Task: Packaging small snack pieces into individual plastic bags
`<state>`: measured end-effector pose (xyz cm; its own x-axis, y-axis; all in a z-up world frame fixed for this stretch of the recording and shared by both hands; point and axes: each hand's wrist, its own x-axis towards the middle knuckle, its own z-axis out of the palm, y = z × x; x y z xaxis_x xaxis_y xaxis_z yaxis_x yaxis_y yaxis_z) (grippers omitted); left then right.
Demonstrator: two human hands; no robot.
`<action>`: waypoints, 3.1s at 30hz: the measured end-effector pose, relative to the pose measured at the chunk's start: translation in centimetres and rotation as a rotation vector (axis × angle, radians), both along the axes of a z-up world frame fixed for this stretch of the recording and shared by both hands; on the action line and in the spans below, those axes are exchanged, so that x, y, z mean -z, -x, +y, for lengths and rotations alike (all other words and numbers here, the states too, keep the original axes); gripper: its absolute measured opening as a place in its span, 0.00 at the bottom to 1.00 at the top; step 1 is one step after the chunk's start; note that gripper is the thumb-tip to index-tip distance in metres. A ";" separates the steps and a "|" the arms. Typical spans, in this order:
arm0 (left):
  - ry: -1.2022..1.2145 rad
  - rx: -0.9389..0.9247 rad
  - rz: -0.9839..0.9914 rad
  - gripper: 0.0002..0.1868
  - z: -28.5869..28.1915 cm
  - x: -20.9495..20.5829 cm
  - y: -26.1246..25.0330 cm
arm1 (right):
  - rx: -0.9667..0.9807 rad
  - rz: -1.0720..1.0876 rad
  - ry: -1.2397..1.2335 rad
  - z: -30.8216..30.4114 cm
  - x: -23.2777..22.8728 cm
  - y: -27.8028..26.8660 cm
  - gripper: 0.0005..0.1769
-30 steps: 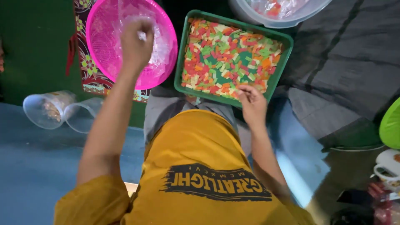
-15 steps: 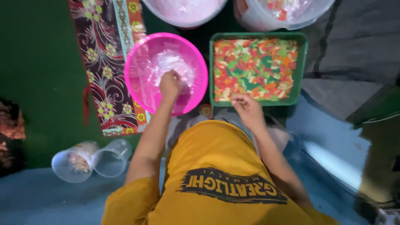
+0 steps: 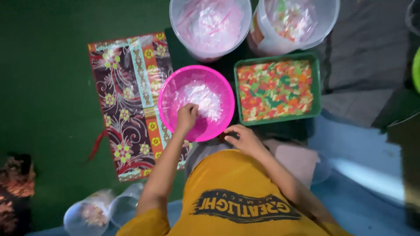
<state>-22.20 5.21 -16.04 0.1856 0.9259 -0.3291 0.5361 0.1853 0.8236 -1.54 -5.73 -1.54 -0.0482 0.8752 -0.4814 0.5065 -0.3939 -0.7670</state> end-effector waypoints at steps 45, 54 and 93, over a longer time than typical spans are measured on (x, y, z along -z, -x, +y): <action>-0.739 1.312 0.021 0.08 -4.3 -7.0 -1.4 | -0.541 0.060 -0.019 4.3 2.8 -3.6 0.06; -0.640 0.318 -0.080 0.04 -2.4 -15.0 -8.0 | 0.030 -0.554 -0.083 9.9 4.3 -14.6 0.29; -0.444 0.655 0.182 0.16 1.1 -10.4 -15.9 | 0.203 -0.261 -0.230 7.1 -0.3 -12.5 0.12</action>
<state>-6.32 6.26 -5.63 0.7141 0.6992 -0.0339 0.5552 -0.5363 0.6357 10.95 1.39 -1.27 0.2350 0.9406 -0.2451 0.6254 -0.3394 -0.7027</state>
